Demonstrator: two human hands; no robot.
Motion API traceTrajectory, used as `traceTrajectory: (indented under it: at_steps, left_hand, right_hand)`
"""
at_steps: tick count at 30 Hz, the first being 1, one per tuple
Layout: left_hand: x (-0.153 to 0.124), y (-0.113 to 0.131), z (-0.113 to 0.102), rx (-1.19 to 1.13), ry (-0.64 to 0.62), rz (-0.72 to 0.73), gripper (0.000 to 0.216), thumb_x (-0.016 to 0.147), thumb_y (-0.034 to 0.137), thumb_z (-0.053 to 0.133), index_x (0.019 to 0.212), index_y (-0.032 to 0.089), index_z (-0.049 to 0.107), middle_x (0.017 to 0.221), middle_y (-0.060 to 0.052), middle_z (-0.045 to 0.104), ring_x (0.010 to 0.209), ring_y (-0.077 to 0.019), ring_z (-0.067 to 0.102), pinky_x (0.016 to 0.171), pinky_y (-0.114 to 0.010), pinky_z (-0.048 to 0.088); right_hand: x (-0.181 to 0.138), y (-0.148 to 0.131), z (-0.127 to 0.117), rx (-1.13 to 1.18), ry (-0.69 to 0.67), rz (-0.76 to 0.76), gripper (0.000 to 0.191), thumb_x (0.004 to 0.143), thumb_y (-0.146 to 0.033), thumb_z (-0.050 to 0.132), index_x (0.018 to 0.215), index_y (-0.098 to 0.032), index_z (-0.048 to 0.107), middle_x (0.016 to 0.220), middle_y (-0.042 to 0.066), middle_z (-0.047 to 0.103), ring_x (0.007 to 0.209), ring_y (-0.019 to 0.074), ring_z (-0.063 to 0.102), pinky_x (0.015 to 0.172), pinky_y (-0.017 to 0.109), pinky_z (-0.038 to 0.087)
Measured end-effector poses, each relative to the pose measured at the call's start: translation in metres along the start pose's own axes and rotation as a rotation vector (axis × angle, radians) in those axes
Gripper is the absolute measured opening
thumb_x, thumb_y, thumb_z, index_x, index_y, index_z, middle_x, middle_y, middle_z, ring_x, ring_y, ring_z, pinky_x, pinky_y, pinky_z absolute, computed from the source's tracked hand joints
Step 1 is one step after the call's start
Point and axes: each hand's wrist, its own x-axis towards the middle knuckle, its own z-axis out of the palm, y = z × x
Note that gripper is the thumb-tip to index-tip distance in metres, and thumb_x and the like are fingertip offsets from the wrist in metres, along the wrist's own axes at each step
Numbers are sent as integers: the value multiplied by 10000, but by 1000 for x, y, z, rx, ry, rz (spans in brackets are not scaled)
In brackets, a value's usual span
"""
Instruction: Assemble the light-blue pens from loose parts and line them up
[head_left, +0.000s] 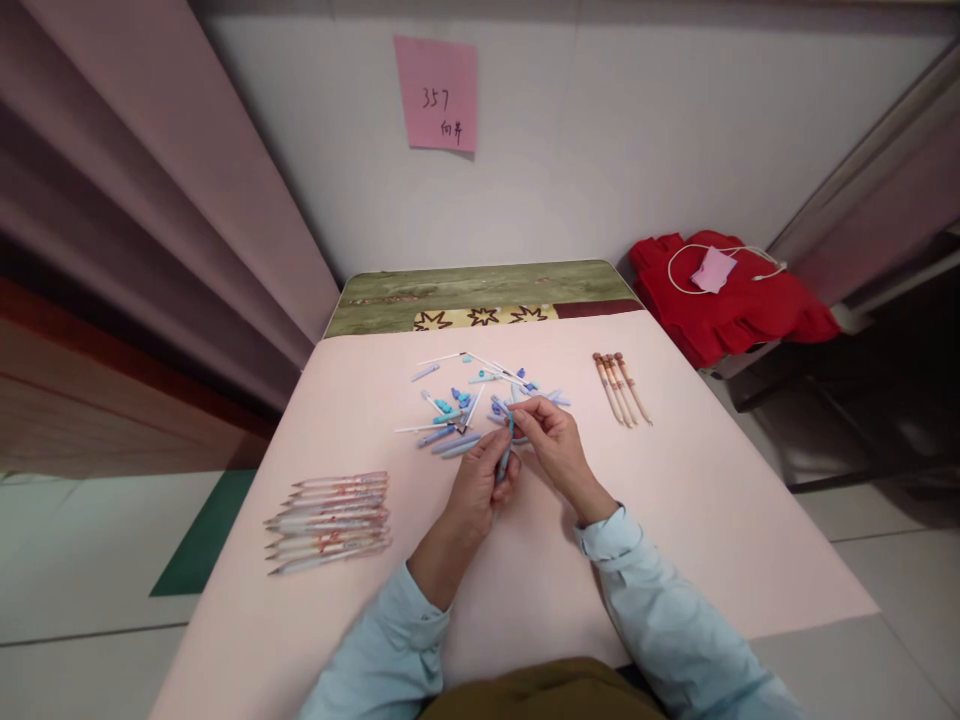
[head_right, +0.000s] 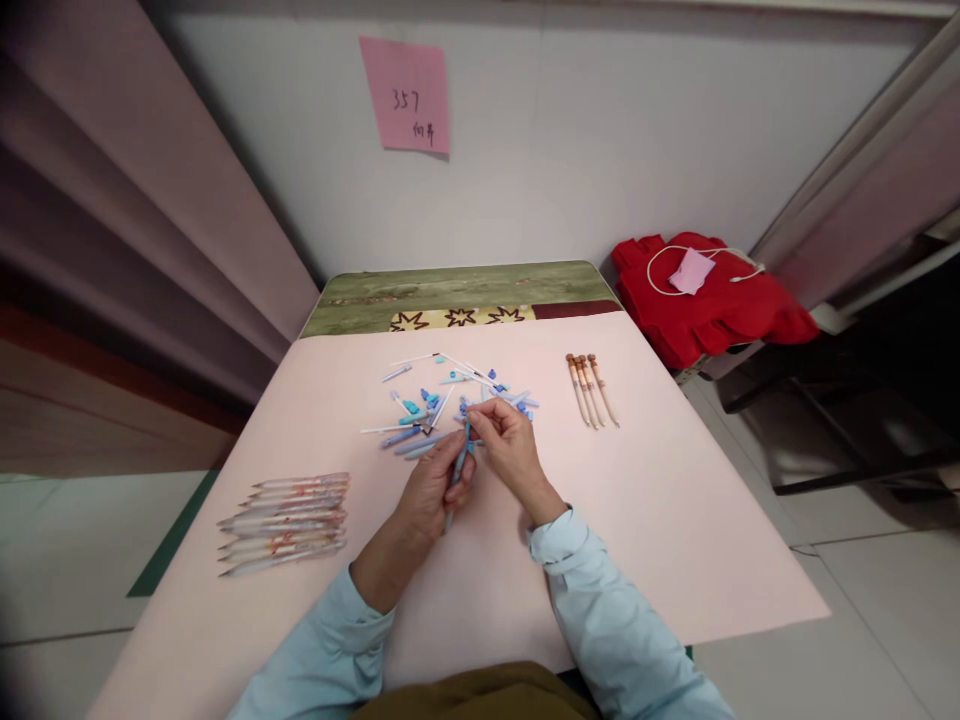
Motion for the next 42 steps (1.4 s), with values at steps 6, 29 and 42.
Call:
traceTrajectory:
  at_steps: [6, 29, 42]
  left_hand:
    - [1, 0, -2, -52, -47, -65, 372, 797, 533, 669, 872, 179, 586, 486, 77, 496, 298, -25, 212, 297, -158, 141]
    - [-2, 3, 0, -117, -114, -146, 356, 818, 514, 658, 824, 192, 506, 483, 87, 460, 305, -26, 196, 314, -164, 117]
    - [-1, -4, 1, 37, -22, 35, 373, 808, 537, 672, 806, 193, 528, 497, 82, 470, 321, -23, 214, 315, -160, 125]
  right_hand:
    - [-2, -2, 1, 57, -4, 17, 244, 825, -430, 698, 878, -193, 681, 650, -33, 581, 579, 107, 533, 579, 238, 467]
    - [-3, 3, 3, 230, 20, 157, 279, 782, -429, 747, 970, -229, 697, 818, -3, 674, 758, 123, 635, 648, 212, 510]
    - [-4, 1, 7, 45, 119, 49, 273, 752, -452, 754, 794, -189, 693, 661, -23, 617, 590, 108, 547, 588, 247, 519]
